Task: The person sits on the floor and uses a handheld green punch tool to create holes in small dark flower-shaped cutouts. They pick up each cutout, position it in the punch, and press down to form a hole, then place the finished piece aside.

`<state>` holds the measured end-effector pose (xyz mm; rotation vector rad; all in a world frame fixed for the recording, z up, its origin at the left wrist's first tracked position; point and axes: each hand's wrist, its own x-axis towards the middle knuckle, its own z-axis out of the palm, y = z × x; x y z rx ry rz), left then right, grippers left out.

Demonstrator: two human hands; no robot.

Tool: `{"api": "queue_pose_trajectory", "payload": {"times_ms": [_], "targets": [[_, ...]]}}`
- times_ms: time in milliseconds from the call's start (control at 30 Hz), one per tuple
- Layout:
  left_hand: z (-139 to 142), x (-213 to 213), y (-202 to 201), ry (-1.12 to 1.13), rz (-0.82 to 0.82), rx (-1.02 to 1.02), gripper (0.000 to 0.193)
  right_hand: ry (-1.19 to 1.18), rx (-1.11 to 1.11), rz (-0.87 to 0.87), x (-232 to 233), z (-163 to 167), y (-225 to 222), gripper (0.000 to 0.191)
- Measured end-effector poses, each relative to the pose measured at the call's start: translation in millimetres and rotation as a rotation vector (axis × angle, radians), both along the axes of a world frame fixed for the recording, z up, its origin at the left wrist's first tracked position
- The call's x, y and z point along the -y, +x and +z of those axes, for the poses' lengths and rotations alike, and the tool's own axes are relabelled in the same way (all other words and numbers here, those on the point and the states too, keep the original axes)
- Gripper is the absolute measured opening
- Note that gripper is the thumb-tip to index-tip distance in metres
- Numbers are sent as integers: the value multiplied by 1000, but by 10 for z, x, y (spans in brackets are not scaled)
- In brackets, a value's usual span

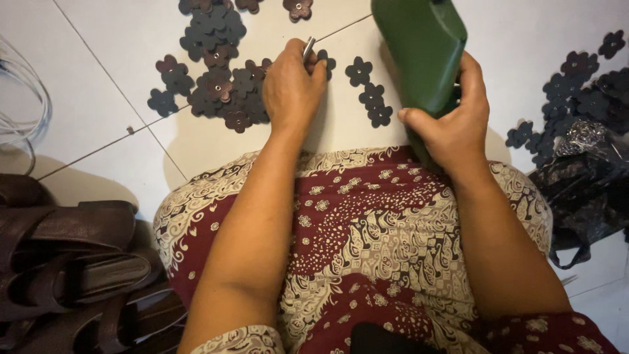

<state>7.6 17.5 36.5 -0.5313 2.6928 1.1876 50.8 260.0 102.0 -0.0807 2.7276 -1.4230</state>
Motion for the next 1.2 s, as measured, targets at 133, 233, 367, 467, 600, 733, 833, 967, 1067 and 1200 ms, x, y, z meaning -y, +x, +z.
{"api": "queue_pose_trajectory", "payload": {"times_ms": [133,233,367,467,600,733,833,967,1067,1200], "targets": [[-46,23,20,-4,48,-3,21,319,-139,108,100,24,23,86],[-112,37,21,5,68,-37,21,273,-52,131,184,57,70,87],[-200,95,-19,75,113,-116,21,371,-134,204,264,100,96,85],[-249,108,-49,114,150,-164,21,405,-200,217,276,131,106,84],[-276,92,-69,136,172,-161,20,473,-197,233,252,116,101,90],[-278,63,-98,100,164,-171,21,527,23,237,222,0,78,96],[-267,27,-123,105,131,-172,25,415,9,180,129,-50,79,91],[-215,-56,-117,85,53,-177,39,178,-83,81,13,-82,40,85],[-159,-109,-98,14,-8,-227,47,-2,-6,-17,-60,-63,-2,78],[-104,-135,-107,22,-49,-217,47,-44,-45,-32,-114,-24,-50,74]]}}
